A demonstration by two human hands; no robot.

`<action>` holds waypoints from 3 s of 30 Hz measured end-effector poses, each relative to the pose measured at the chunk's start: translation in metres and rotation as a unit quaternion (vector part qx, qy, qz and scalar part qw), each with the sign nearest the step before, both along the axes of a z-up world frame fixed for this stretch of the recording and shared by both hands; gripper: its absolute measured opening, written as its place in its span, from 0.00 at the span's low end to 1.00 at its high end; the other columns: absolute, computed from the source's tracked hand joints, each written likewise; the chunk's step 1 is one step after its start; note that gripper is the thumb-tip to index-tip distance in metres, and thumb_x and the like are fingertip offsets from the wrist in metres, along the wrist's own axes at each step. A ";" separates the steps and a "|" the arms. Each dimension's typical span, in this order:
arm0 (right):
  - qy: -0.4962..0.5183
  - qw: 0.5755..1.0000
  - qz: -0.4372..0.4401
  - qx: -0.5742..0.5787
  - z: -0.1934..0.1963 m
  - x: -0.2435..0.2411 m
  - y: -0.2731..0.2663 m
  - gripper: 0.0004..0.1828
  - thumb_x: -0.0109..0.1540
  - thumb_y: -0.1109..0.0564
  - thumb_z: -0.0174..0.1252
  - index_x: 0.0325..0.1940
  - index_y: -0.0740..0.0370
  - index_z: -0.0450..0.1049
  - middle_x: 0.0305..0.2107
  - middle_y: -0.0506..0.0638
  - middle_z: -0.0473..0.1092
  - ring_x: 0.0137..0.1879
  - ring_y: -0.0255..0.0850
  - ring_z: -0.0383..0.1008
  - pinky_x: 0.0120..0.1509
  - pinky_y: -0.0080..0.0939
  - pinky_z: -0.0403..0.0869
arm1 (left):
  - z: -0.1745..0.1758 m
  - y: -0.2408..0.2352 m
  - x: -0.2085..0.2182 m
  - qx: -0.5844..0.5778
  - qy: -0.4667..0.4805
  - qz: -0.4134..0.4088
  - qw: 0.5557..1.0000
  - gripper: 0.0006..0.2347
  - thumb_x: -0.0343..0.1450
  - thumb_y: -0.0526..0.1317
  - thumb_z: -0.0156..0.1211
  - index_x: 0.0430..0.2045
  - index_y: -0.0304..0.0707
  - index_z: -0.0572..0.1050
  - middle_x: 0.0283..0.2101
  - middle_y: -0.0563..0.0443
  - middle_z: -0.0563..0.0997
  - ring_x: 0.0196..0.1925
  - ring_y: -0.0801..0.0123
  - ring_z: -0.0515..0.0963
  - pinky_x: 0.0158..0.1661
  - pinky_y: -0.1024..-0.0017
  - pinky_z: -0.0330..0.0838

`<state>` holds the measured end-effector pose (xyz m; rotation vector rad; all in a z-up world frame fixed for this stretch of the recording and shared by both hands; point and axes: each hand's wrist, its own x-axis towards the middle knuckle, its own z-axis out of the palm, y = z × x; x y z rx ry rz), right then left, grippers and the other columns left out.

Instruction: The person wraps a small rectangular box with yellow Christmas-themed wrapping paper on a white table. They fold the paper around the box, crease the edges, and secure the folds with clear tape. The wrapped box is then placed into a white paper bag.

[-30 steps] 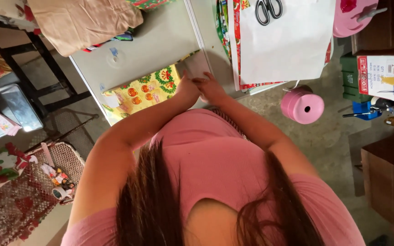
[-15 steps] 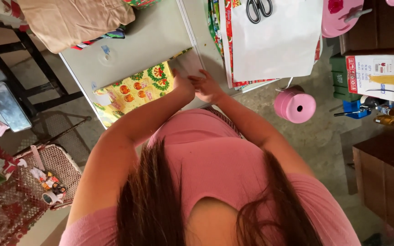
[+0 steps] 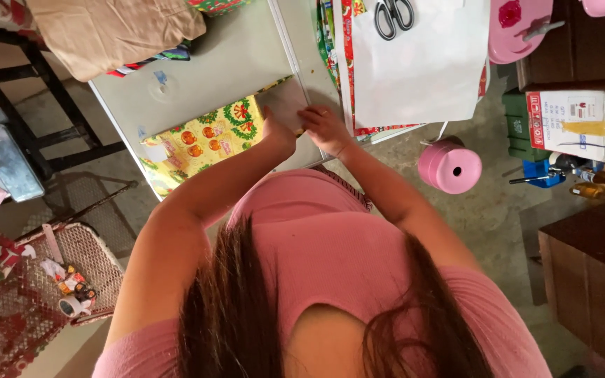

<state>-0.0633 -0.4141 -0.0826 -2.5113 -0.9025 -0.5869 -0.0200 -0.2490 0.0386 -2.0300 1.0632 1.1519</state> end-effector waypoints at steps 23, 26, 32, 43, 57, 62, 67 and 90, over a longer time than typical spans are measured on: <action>0.196 0.979 0.057 -0.026 0.053 0.136 0.068 0.07 0.60 0.45 0.59 0.27 0.42 0.74 0.28 0.36 0.72 0.42 0.39 0.74 0.48 0.44 0.67 | -0.086 0.068 0.073 -0.292 -0.228 0.373 0.851 0.19 0.68 0.54 0.52 0.43 0.41 0.78 0.44 0.48 0.78 0.51 0.48 0.75 0.54 0.45 0.58; 0.232 0.971 0.056 -0.021 0.021 0.143 0.064 0.06 0.59 0.49 0.61 0.27 0.44 0.76 0.27 0.37 0.73 0.39 0.40 0.75 0.49 0.43 0.68 | -0.107 0.058 0.085 -0.188 -0.103 0.433 0.876 0.21 0.75 0.53 0.37 0.47 0.46 0.80 0.48 0.51 0.82 0.55 0.44 0.78 0.55 0.41 0.56; 0.243 0.967 0.067 -0.024 -0.007 0.152 0.042 0.01 0.58 0.52 0.65 0.33 0.46 0.79 0.36 0.41 0.76 0.46 0.47 0.77 0.56 0.49 0.69 | -0.063 0.043 0.089 -0.154 -0.065 0.430 0.887 0.19 0.75 0.41 0.36 0.48 0.42 0.80 0.52 0.49 0.82 0.58 0.43 0.78 0.59 0.38 0.53; 0.071 0.997 0.028 0.015 -0.021 0.136 -0.014 0.06 0.63 0.57 0.63 0.42 0.47 0.80 0.55 0.33 0.76 0.67 0.41 0.68 0.60 0.47 0.70 | -0.052 0.046 0.089 -0.150 -0.060 0.414 0.896 0.18 0.73 0.38 0.39 0.46 0.41 0.81 0.48 0.47 0.84 0.55 0.44 0.80 0.55 0.45 0.58; 0.646 0.721 -0.078 0.237 0.095 0.032 0.085 0.40 0.62 0.30 0.63 0.66 0.60 0.67 0.55 0.64 0.73 0.61 0.60 0.73 0.64 0.53 0.71 | -0.025 0.066 0.097 -0.199 -0.004 0.497 0.845 0.19 0.71 0.42 0.45 0.52 0.32 0.78 0.55 0.39 0.81 0.60 0.42 0.78 0.55 0.47 0.72; 0.674 0.692 -0.081 0.245 0.102 0.037 0.095 0.49 0.64 0.27 0.58 0.74 0.65 0.58 0.63 0.67 0.67 0.67 0.61 0.69 0.69 0.53 0.68 | -0.002 0.057 0.095 -0.202 0.009 0.456 0.867 0.18 0.73 0.41 0.46 0.51 0.32 0.79 0.54 0.39 0.81 0.60 0.43 0.78 0.54 0.48 0.73; 0.662 0.703 -0.090 0.246 0.061 0.032 0.097 0.45 0.62 0.27 0.62 0.68 0.63 0.66 0.56 0.66 0.71 0.63 0.62 0.71 0.64 0.54 0.71 | -0.014 0.059 0.095 -0.202 0.041 0.400 0.893 0.16 0.72 0.43 0.55 0.49 0.37 0.81 0.53 0.37 0.81 0.60 0.41 0.78 0.55 0.48 0.74; 0.573 0.692 -0.105 0.427 0.098 0.026 0.095 0.44 0.60 0.39 0.72 0.70 0.66 0.65 0.59 0.69 0.69 0.66 0.60 0.70 0.68 0.52 0.72 | 0.034 0.103 0.089 -0.333 0.115 0.438 0.827 0.36 0.70 0.47 0.68 0.72 0.37 0.58 0.70 0.40 0.68 0.74 0.46 0.63 0.71 0.45 0.51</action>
